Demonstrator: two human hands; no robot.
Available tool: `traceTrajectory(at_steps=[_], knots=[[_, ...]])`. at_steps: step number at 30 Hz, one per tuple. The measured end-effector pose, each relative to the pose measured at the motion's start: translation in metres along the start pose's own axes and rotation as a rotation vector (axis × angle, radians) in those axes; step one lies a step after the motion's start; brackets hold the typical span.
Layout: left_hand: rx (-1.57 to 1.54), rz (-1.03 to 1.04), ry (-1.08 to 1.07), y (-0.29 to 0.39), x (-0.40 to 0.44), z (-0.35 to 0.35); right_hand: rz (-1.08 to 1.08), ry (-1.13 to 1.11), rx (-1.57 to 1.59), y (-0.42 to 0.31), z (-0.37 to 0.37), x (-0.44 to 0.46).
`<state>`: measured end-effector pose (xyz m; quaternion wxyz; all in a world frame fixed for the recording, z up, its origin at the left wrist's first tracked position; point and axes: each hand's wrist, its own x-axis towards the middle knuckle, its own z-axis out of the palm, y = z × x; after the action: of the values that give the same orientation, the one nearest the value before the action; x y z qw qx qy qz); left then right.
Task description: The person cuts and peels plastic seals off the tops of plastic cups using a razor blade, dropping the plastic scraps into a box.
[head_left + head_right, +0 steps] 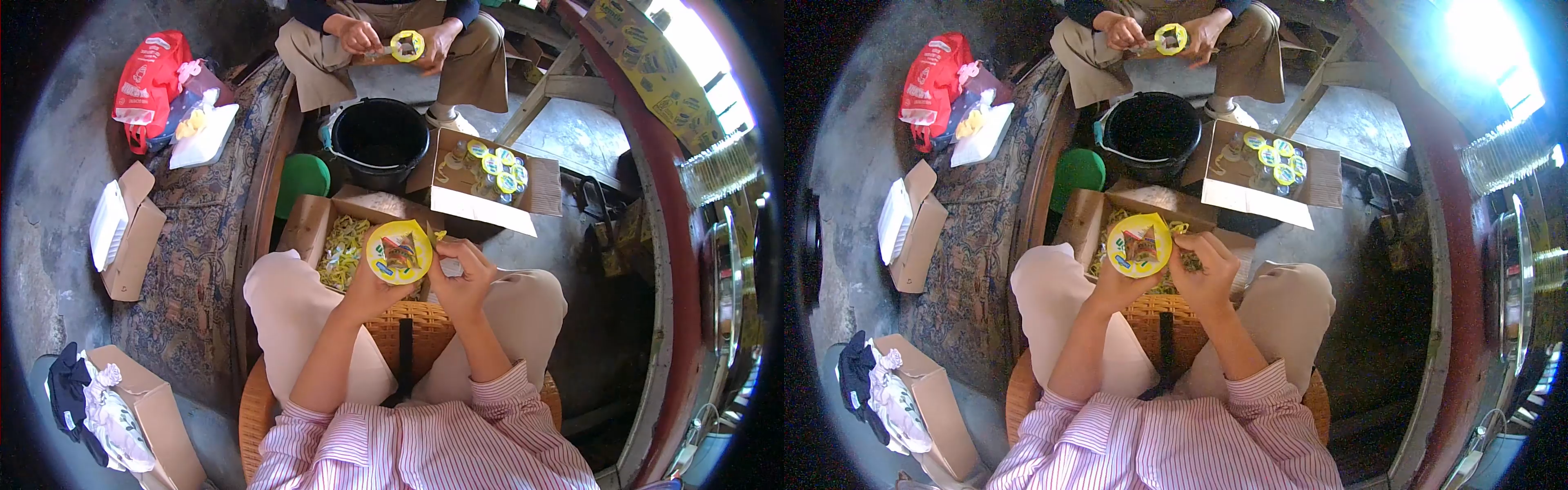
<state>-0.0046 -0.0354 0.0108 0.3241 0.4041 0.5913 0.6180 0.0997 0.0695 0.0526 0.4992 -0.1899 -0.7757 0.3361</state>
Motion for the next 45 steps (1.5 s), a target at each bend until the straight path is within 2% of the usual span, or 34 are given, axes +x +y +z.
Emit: traceTrajectory(at_steps=[6,9,12,25,31,34,45], knots=[[0.024,0.091,0.112,0.006,0.002,0.006,0.132,-0.013,0.066,0.003,0.002,-0.005],[0.137,0.162,0.148,0.005,0.002,0.007,0.174,-0.025,0.100,0.008,0.000,-0.006],[0.272,0.173,0.097,0.007,0.002,0.005,0.163,-0.020,0.091,0.012,0.003,-0.005],[-0.121,0.008,0.030,0.006,0.000,0.003,0.140,-0.096,0.063,0.014,-0.003,0.002],[-0.017,-0.008,0.039,-0.002,0.000,0.002,0.120,-0.070,0.035,0.006,-0.001,0.003],[0.039,0.135,0.146,-0.007,0.000,0.006,0.123,-0.084,0.022,0.005,0.000,0.000],[-0.071,0.036,0.220,0.000,0.002,0.011,0.104,-0.080,0.002,0.009,0.001,-0.003]])
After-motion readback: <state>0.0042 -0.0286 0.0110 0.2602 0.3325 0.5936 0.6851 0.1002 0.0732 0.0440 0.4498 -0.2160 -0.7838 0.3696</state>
